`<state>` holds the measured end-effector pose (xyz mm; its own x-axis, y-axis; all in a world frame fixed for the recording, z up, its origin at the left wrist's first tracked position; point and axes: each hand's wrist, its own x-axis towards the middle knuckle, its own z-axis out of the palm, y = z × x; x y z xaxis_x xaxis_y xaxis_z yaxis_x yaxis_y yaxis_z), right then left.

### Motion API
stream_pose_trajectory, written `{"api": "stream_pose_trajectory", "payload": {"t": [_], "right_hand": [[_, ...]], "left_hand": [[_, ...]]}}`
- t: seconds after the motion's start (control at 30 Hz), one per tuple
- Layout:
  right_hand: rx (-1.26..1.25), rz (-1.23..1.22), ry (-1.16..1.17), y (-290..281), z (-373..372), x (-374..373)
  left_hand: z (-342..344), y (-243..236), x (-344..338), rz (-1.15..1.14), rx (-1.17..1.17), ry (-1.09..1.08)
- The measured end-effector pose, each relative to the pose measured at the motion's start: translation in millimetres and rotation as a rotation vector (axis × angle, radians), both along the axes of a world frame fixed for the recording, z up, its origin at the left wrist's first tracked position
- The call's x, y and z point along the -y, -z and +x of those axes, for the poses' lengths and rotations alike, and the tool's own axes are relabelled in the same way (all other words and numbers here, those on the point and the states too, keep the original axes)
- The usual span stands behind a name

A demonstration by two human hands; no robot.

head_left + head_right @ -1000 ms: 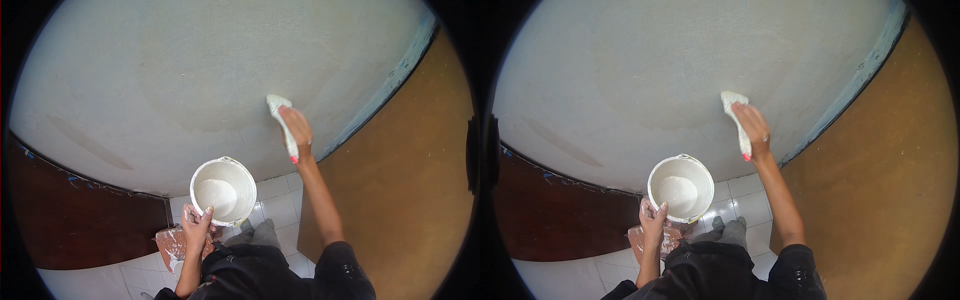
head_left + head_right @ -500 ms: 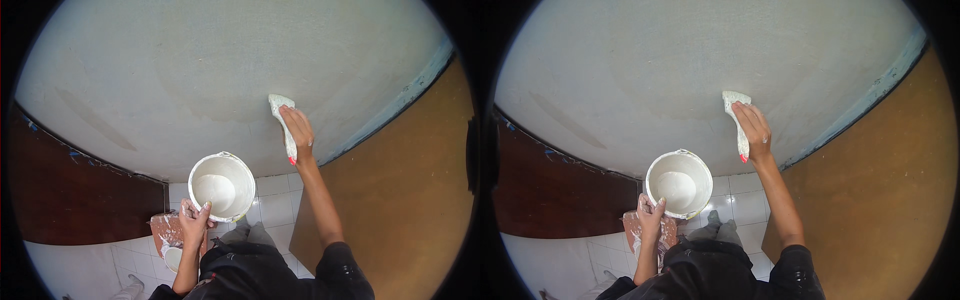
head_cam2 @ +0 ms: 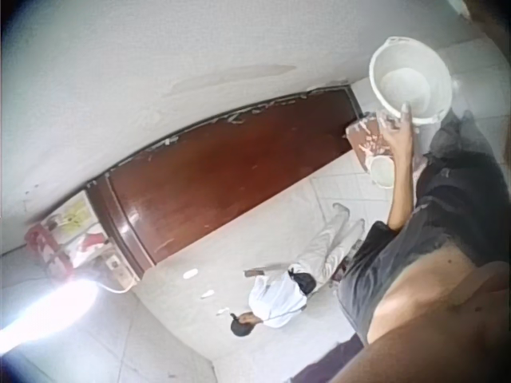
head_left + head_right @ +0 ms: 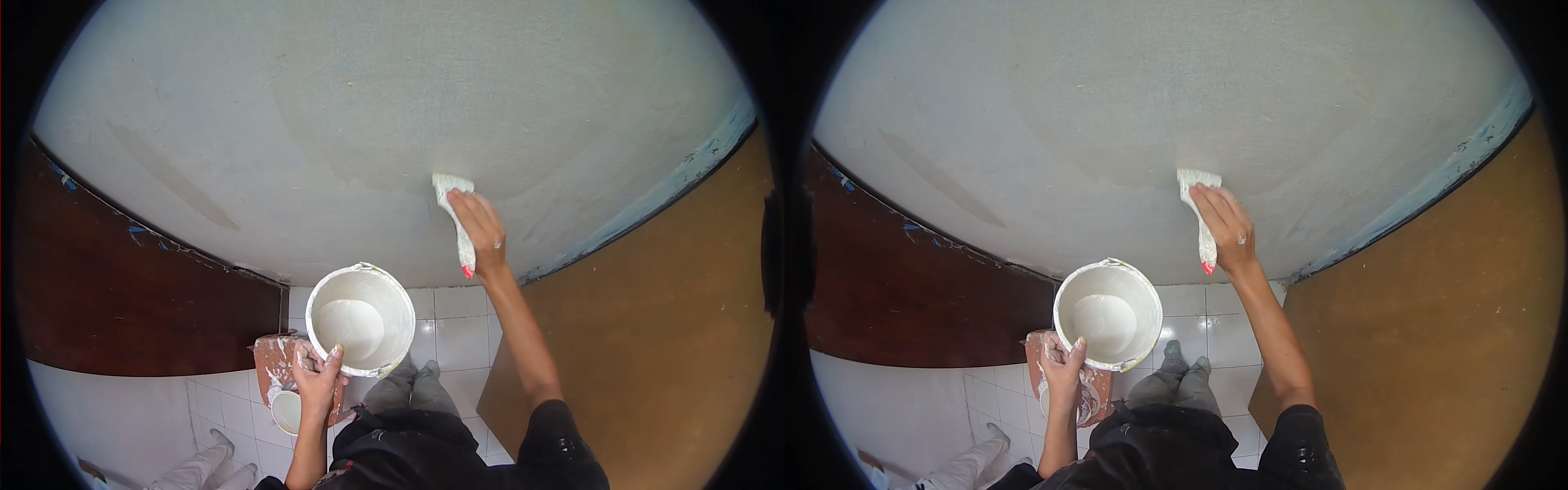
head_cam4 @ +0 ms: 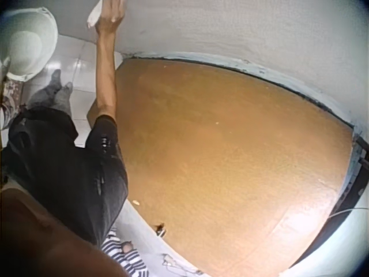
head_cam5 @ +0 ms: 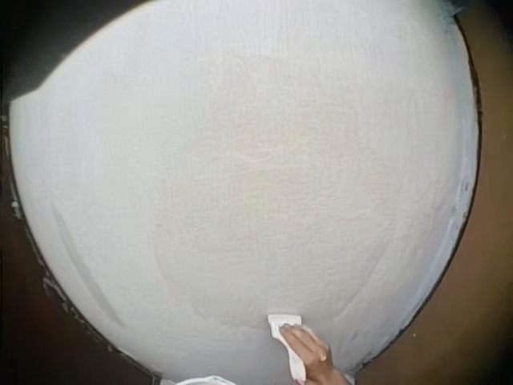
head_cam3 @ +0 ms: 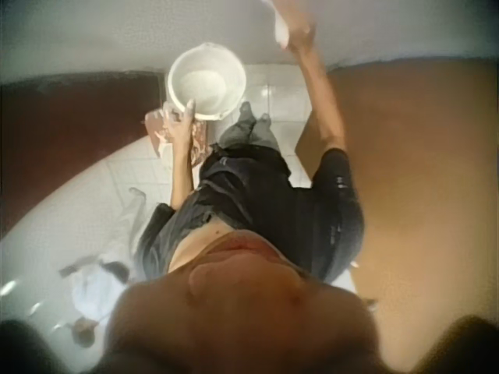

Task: The person applies white paint to a wall using a paintbrush.

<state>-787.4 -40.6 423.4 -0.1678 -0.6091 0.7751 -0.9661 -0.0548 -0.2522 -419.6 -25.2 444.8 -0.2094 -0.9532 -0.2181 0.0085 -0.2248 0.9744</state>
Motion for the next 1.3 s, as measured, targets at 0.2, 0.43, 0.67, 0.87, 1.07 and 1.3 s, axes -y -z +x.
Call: {"api": "stream_pose_trajectory", "payload": {"t": [0.2, 0.43, 0.67, 0.87, 1.07, 1.3], "right_hand": [[-0.071, 0.051, 0.047, 66, 3, -1], [0.033, 0.196, -0.032, 127, 2, -12], [-0.018, -0.076, 0.064, 39, -18, -2], [0.043, 0.100, 0.088, 131, -5, -10], [0.071, 0.067, 0.026, 74, -25, -4], [0.034, -0.065, 0.085, 84, -18, 5]], "left_hand": [[2, -2, -3, 0.049, 0.075, 0.001], [14, 19, 7, -0.047, 0.102, 0.063], [6, -6, 10, -0.063, 0.147, 0.092], [1, -5, 12, -0.059, 0.162, 0.081], [4, -12, 11, -0.049, 0.170, 0.062], [0, -12, 8, -0.078, 0.201, 0.049]]}}
